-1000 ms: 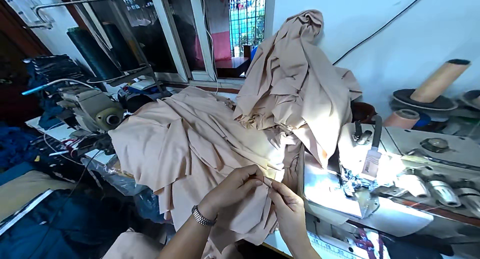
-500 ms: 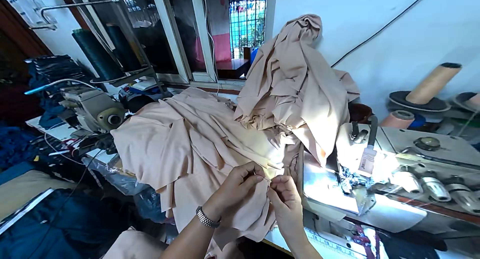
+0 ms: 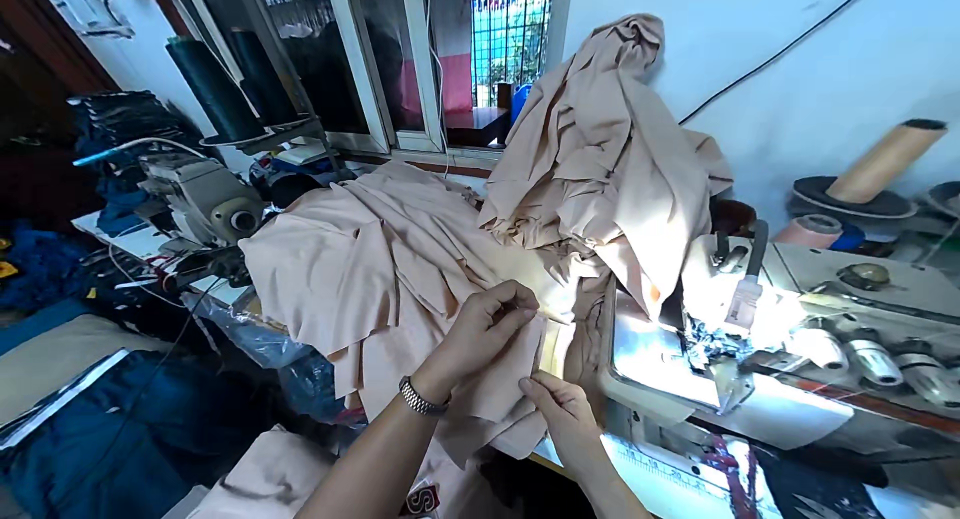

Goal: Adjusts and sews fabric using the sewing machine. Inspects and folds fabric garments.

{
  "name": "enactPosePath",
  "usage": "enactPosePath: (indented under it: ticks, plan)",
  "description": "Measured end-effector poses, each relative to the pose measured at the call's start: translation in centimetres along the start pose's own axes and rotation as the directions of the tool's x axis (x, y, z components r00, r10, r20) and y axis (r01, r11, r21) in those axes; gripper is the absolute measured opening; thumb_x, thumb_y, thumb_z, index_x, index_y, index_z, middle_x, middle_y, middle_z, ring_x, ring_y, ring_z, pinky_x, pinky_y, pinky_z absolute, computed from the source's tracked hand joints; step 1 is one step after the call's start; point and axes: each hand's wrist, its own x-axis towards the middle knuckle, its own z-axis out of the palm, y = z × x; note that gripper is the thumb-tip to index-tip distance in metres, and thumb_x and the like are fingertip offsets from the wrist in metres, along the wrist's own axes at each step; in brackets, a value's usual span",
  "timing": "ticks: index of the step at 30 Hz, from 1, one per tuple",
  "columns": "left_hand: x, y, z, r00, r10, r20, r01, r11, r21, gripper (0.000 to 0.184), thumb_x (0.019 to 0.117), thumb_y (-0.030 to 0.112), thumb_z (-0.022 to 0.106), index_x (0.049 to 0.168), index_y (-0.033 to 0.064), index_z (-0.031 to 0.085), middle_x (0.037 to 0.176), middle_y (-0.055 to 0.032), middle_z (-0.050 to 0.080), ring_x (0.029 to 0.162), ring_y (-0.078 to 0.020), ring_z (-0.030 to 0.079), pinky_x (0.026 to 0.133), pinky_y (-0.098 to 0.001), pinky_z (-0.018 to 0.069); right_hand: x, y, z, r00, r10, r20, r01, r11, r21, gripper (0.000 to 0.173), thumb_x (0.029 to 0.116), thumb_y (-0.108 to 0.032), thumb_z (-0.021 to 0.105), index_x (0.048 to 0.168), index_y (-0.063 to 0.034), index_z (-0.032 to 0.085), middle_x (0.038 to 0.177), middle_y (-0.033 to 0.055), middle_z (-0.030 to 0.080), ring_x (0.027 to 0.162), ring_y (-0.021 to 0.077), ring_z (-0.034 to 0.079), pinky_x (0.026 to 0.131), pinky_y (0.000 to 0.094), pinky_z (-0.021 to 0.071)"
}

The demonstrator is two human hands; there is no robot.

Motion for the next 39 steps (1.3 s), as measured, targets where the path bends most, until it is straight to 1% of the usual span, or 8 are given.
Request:
enactPosePath:
  ticks: [4, 6, 8, 11, 20, 24, 32, 39]
  plan:
    - [0.5, 0.3, -0.8, 0.999, 0.015, -0.037, -0.015, 1.000, -0.009, 0.009, 0.0974, -0.001, 0.059, 0.103, -0.0007, 0.066, 0.089, -0.0030, 0.066, 0.076, -0.0048, 0.061, 0.070, -0.0191, 0.0519, -1.2, 1.0, -0.1, 0.992, 0.124, 0.020, -0.126, 0.964, 0.233, 0.034, 0.1075, -0.018, 0.044, 0.094, -0.0051, 0.073, 0.083, -0.0018, 0.070, 0.075, 0.0064, 0.066, 0.074, 0.0275, 0.0590]
    - [0.6, -0.4, -0.9, 0.999, 0.037, -0.035, -0.039, 0.999, -0.036, 0.009, 0.0971, 0.000, 0.060, 0.104, -0.0010, 0.066, 0.090, -0.0028, 0.067, 0.078, -0.0050, 0.063, 0.073, -0.0205, 0.0537, -1.4, 0.9, -0.1, 0.990, 0.128, 0.050, -0.138, 0.944, 0.300, 0.027, 0.1048, -0.014, 0.050, 0.097, -0.0032, 0.074, 0.086, 0.0001, 0.072, 0.077, 0.0075, 0.068, 0.076, 0.0282, 0.0597]
    - [0.7, -0.9, -0.8, 0.997, 0.060, -0.039, -0.062, 0.996, -0.059, 0.009, 0.0969, 0.000, 0.061, 0.105, -0.0019, 0.066, 0.090, -0.0031, 0.067, 0.079, -0.0054, 0.063, 0.074, -0.0212, 0.0544, -1.5, 0.7, 0.3, 0.994, 0.090, 0.059, -0.102, 0.962, 0.252, 0.012, 0.0965, -0.010, 0.064, 0.099, -0.0028, 0.073, 0.086, -0.0002, 0.072, 0.077, 0.0060, 0.067, 0.074, 0.0249, 0.0581]
    - [0.6, -0.2, -0.9, 0.998, 0.040, -0.054, -0.042, 0.998, -0.040, 0.010, 0.0973, 0.000, 0.060, 0.105, -0.0014, 0.066, 0.089, -0.0029, 0.066, 0.078, -0.0054, 0.062, 0.073, -0.0205, 0.0531, -1.9, 0.6, 1.2, 0.998, 0.051, -0.032, -0.047, 0.991, 0.125, 0.010, 0.0888, -0.013, 0.075, 0.090, -0.0028, 0.074, 0.084, 0.0020, 0.069, 0.076, 0.0069, 0.066, 0.070, 0.0221, 0.0576]
    - [0.6, 0.4, -0.7, 0.996, -0.021, -0.092, 0.020, 1.000, -0.016, 0.011, 0.0983, -0.003, 0.057, 0.105, -0.0002, 0.065, 0.088, -0.0021, 0.064, 0.074, -0.0033, 0.058, 0.068, -0.0175, 0.0498, -3.1, 0.7, 1.5, 0.969, 0.037, -0.244, -0.013, 0.995, 0.099, 0.008, 0.0913, -0.003, 0.068, 0.092, 0.0015, 0.075, 0.083, 0.0052, 0.073, 0.071, 0.0108, 0.072, 0.070, 0.0256, 0.0632]
    - [1.4, -0.7, 0.2, 0.994, -0.014, -0.110, 0.012, 1.000, -0.023, 0.011, 0.0982, 0.000, 0.058, 0.106, -0.0005, 0.066, 0.090, -0.0031, 0.065, 0.079, -0.0055, 0.062, 0.074, -0.0214, 0.0534, -3.2, 0.5, 1.6, 0.951, 0.036, -0.308, -0.002, 0.994, 0.108, 0.010, 0.0944, -0.005, 0.063, 0.089, 0.0002, 0.070, 0.076, 0.0031, 0.071, 0.065, 0.0112, 0.071, 0.064, 0.0268, 0.0634]
    - [4.4, 1.4, 6.0, 0.995, -0.040, -0.093, 0.034, 0.997, -0.063, 0.012, 0.1012, 0.001, 0.054, 0.110, -0.0006, 0.062, 0.090, -0.0047, 0.062, 0.074, -0.0055, 0.057, 0.068, -0.0201, 0.0493, -3.9, -1.6, -2.0, 0.900, -0.014, -0.436, 0.094, 0.982, 0.164, 0.014, 0.0953, 0.000, 0.057, 0.085, -0.0012, 0.066, 0.071, 0.0032, 0.071, 0.061, 0.0118, 0.070, 0.060, 0.0277, 0.0629]
    - [5.2, 2.5, 12.6, 0.990, -0.110, 0.088, 0.131, 0.952, -0.277, 0.017, 0.1043, 0.008, 0.048, 0.113, 0.0102, 0.063, 0.084, -0.0034, 0.062, 0.063, -0.0093, 0.055, 0.051, -0.0221, 0.0453, -8.7, -5.6, -8.8, 0.847, -0.085, -0.524, 0.165, 0.981, 0.107, 0.018, 0.0942, 0.003, 0.061, 0.089, -0.0102, 0.071, 0.080, -0.0021, 0.073, 0.065, 0.0104, 0.070, 0.062, 0.0285, 0.0632]
